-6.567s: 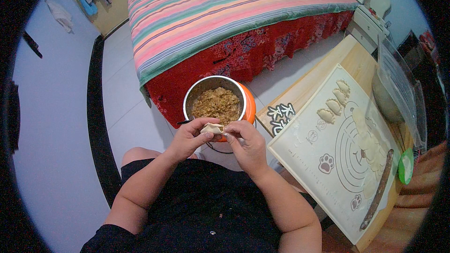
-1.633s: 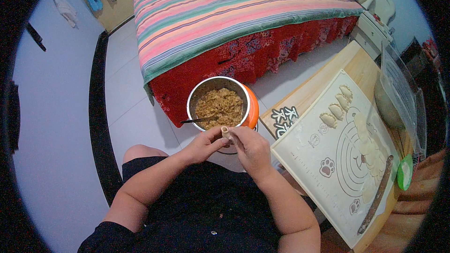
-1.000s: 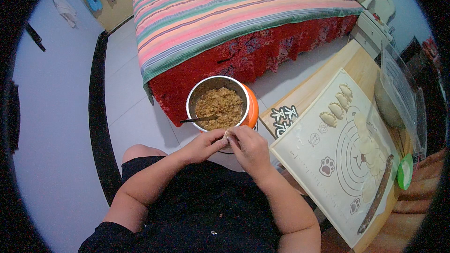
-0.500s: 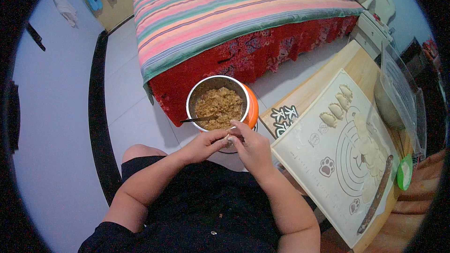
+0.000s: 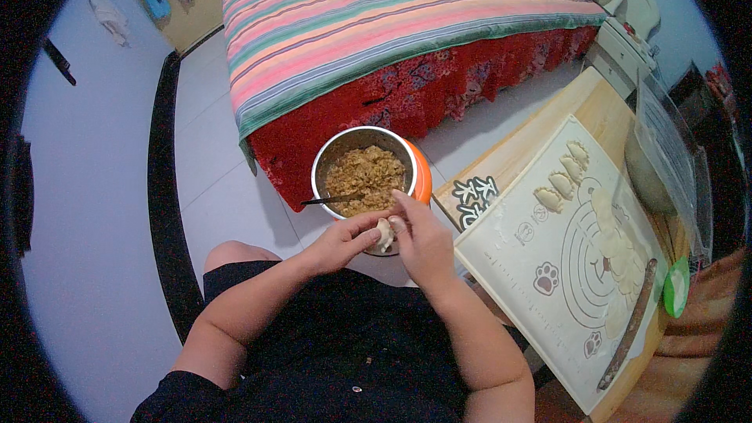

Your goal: The person sits on the floor and assembles dumplings by scooping filling from a bowl with a spoon and placing it onto round dough wrappers. They fold and seal the wrappers by hand, then place the finished dumplings onto a silicone mat. The process is repeated for multiple dumplings.

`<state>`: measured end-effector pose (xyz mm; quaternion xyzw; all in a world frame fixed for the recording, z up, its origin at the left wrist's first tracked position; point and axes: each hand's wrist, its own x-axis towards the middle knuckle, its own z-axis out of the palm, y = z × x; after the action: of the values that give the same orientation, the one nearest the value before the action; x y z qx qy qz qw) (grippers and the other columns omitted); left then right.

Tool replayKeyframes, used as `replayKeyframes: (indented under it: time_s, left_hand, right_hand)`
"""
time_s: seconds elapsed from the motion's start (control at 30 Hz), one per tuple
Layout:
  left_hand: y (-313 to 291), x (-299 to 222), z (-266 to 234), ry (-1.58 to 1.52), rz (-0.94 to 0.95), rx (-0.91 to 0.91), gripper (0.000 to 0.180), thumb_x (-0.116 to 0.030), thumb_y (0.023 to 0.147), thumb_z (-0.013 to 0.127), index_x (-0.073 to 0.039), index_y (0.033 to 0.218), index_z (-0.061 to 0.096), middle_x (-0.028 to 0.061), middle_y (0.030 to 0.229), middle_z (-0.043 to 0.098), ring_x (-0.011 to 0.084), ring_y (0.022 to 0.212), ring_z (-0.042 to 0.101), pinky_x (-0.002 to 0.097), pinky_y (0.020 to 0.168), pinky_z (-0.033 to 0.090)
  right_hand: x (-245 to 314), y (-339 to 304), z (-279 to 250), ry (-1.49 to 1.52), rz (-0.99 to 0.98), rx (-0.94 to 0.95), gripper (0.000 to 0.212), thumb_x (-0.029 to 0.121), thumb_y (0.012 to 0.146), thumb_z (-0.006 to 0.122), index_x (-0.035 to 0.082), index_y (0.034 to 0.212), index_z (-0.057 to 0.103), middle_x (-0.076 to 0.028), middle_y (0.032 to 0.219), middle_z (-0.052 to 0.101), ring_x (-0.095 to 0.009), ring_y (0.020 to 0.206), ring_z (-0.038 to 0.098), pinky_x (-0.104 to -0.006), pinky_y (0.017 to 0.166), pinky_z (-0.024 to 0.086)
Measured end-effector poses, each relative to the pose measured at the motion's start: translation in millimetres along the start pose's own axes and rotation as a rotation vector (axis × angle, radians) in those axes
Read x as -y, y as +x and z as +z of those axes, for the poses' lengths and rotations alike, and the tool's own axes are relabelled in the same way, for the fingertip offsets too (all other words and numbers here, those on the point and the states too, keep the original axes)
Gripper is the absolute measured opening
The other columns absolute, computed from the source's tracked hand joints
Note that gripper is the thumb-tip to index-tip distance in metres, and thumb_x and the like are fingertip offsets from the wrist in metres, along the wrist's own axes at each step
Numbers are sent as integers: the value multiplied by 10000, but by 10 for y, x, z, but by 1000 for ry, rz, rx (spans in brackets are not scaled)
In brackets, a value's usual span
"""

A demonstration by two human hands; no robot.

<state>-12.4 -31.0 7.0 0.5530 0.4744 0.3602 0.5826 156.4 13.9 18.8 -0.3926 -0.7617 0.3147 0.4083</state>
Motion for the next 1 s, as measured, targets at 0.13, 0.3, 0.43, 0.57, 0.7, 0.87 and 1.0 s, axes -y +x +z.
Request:
replayKeyframes:
  time_s: [0.13, 0.3, 0.43, 0.57, 0.7, 0.87, 1.0]
  left_hand:
    - [12, 66, 23, -8, 9, -16, 437, -200, 940, 440, -43, 1340, 359, 79, 1233, 499, 142, 1117, 461, 302, 947, 373]
    - [15, 83, 61, 79, 54, -29, 416, -208, 950, 418, -19, 1318, 381, 84, 1235, 498, 148, 1122, 463, 298, 953, 366]
    - [35, 110, 43, -36, 21, -109, 379, -208, 953, 414, -16, 1278, 436, 71, 1190, 531, 138, 1084, 489, 286, 933, 382]
    - [30, 105, 55, -87, 16, -121, 356, -214, 952, 420, -16, 1242, 480, 51, 1120, 570, 120, 1023, 515, 274, 893, 406]
    - [16, 57, 57, -75, -94, -77, 351, -220, 953, 421, -15, 1229, 493, 52, 1091, 580, 106, 964, 535, 262, 845, 432]
    - [18, 32, 65, -169, -66, -144, 343, -207, 952, 414, -25, 1234, 487, 61, 1075, 582, 110, 934, 556, 260, 805, 463]
    - [40, 58, 35, -179, -71, -151, 349, -199, 951, 414, -29, 1251, 471, 63, 1075, 580, 120, 928, 563, 273, 790, 482]
  right_hand:
    - [64, 23, -33, 239, 237, 133, 371, 18, 776, 593, 45, 1142, 536, -160, 871, 621, -281, 762, 627, -334, 689, 505]
    - [-43, 7, 35, -36, -75, 159, 381, 20, 781, 601, 31, 1154, 525, -134, 843, 634, -201, 753, 644, -294, 682, 507]
    - [42, 0, 31, 134, 130, 123, 388, 24, 774, 611, 24, 1152, 524, -146, 861, 637, -220, 773, 649, -299, 689, 508]
    - [83, 12, -6, 185, 221, 177, 399, 29, 770, 615, 26, 1157, 520, -171, 897, 628, -274, 788, 641, -330, 703, 505]
    - [-37, -10, 46, -65, -78, 162, 423, 21, 758, 612, 36, 1170, 514, -171, 877, 621, -291, 772, 629, -355, 703, 503]
    - [17, -18, 60, -12, -29, 94, 405, 24, 750, 617, 39, 1144, 522, -169, 872, 616, -303, 775, 622, -364, 697, 500]
    - [65, -20, 14, 155, 205, 137, 386, 27, 750, 620, 35, 1125, 525, -168, 880, 616, -303, 792, 623, -359, 698, 500]
